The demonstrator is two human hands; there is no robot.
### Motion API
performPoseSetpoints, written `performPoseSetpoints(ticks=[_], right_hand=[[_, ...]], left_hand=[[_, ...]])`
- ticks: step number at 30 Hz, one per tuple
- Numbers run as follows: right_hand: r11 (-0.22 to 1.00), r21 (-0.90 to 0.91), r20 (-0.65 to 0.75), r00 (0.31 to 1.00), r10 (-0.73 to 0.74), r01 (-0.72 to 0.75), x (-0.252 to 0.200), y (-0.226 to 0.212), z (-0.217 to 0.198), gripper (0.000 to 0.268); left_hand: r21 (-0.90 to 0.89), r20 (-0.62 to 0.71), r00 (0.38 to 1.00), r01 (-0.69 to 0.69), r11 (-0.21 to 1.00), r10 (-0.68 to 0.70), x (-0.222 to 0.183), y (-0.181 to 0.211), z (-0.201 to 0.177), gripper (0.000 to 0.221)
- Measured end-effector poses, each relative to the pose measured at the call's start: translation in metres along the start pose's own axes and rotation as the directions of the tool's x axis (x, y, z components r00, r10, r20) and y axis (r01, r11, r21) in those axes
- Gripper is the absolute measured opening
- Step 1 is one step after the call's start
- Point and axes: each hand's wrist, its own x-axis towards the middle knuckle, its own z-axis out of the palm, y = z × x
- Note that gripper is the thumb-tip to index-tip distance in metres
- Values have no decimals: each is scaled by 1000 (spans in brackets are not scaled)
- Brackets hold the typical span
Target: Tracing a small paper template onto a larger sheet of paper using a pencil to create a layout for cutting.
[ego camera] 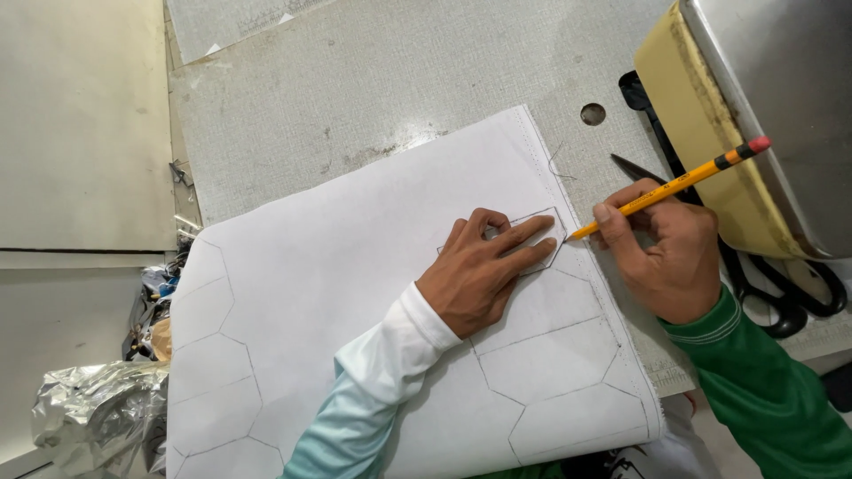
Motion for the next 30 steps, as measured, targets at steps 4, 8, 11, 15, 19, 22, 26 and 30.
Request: performPoseSetpoints(ticks=[4, 8, 11, 15, 19, 22, 26, 30], right_hand=[[1000, -1, -19, 1000, 16, -16, 2, 1, -1, 29], [997, -36, -4, 998, -63, 63, -1, 2, 2, 24], [991, -81, -58, 992, -116, 111, 6, 3, -3, 26], [976, 187, -51, 994, -102, 109, 18, 12, -8, 19], [986, 105, 245, 957, -152, 130, 56, -20, -8, 26], [972, -189, 648, 762, 15, 142, 77, -10, 17, 39], [968, -207, 599, 800, 12, 141, 80, -17, 33, 34], [899, -390, 328, 942, -65, 198, 86, 12, 38, 29]], left_hand=[[-19, -2, 1000, 4, 1000, -4, 0, 0, 0, 38], [7, 4, 1000, -16, 1000, 16, 0, 0, -1, 38], [8, 0, 1000, -6, 1000, 6, 0, -1, 0, 36], [-251, -73, 997, -23, 968, 4, -2, -14, 1, 35], [-617, -419, 855, -22, 787, -304, 3, -17, -33, 29], [-295, -662, 684, 139, 945, -307, -10, -50, -57, 25], [-267, -766, 469, 391, 881, -441, -36, -101, -55, 30], [-342, -717, 480, 390, 855, -506, -30, -97, -51, 20]])
